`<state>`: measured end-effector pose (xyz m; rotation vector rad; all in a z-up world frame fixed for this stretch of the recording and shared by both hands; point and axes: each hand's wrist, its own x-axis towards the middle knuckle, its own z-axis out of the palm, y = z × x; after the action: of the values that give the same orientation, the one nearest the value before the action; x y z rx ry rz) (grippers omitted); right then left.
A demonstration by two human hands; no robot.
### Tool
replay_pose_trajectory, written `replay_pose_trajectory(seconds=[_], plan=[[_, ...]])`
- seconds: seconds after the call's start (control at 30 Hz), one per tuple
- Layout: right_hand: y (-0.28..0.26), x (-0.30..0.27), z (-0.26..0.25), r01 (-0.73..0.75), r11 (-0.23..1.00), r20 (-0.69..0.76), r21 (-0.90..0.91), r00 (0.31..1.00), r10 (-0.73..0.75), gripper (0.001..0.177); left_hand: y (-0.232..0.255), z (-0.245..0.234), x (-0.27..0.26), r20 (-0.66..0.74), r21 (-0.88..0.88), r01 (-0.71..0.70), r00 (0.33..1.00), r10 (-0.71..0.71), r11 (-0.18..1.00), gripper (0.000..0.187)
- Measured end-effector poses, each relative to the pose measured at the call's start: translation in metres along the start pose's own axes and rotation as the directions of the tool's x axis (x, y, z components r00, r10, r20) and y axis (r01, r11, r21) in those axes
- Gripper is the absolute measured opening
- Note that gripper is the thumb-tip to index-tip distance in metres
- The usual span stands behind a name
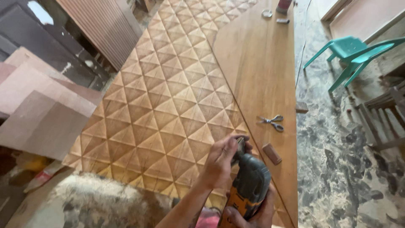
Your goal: The person uses an electric sander to smooth the surface of a large wooden board with a geometric pattern. They move the sander along the edges and across the surface of the board, which is resting on a workbench.
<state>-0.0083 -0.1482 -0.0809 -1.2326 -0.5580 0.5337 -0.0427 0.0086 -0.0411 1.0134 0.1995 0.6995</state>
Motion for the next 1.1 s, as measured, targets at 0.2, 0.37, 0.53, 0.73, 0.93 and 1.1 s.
replay_pose_trajectory(seconds=[0.2, 0.37, 0.53, 0.73, 0.93, 1.1], plan=[[-0.017, -0.011, -0.006, 0.011, 0.999, 0.073, -0.051, 0.997, -0.007, 0.103, 0.007, 0.004, -0.006, -0.017, 0.001, -0.026, 1.000, 0.026, 1.000, 0.055], [-0.027, -0.017, -0.005, -0.013, 0.996, 0.075, -0.085, 0.997, 0.020, 0.101, 0.017, 0.009, -0.008, -0.006, -0.008, -0.042, 0.999, 0.042, 0.999, 0.053], [-0.031, -0.014, -0.009, 0.027, 0.994, 0.142, -0.106, 0.990, -0.011, 0.099, 0.021, 0.012, -0.009, 0.010, -0.107, -0.028, 1.000, 0.029, 0.994, 0.051], [-0.039, -0.008, -0.009, 0.029, 0.989, 0.170, -0.148, 0.985, -0.003, 0.100, 0.023, 0.008, -0.005, 0.078, -0.183, -0.004, 0.997, 0.018, 0.983, 0.053], [-0.043, 0.001, -0.013, -0.126, 0.986, 0.091, -0.112, 0.987, 0.136, 0.098, 0.025, -0.015, 0.021, 0.219, -0.370, 0.076, 0.976, 0.007, 0.926, 0.078], [-0.027, 0.020, -0.034, -0.128, 0.991, 0.052, 0.034, 0.991, 0.126, 0.103, 0.062, -0.057, 0.043, 0.088, -0.181, -0.363, 0.920, 0.382, 0.914, 0.076]])
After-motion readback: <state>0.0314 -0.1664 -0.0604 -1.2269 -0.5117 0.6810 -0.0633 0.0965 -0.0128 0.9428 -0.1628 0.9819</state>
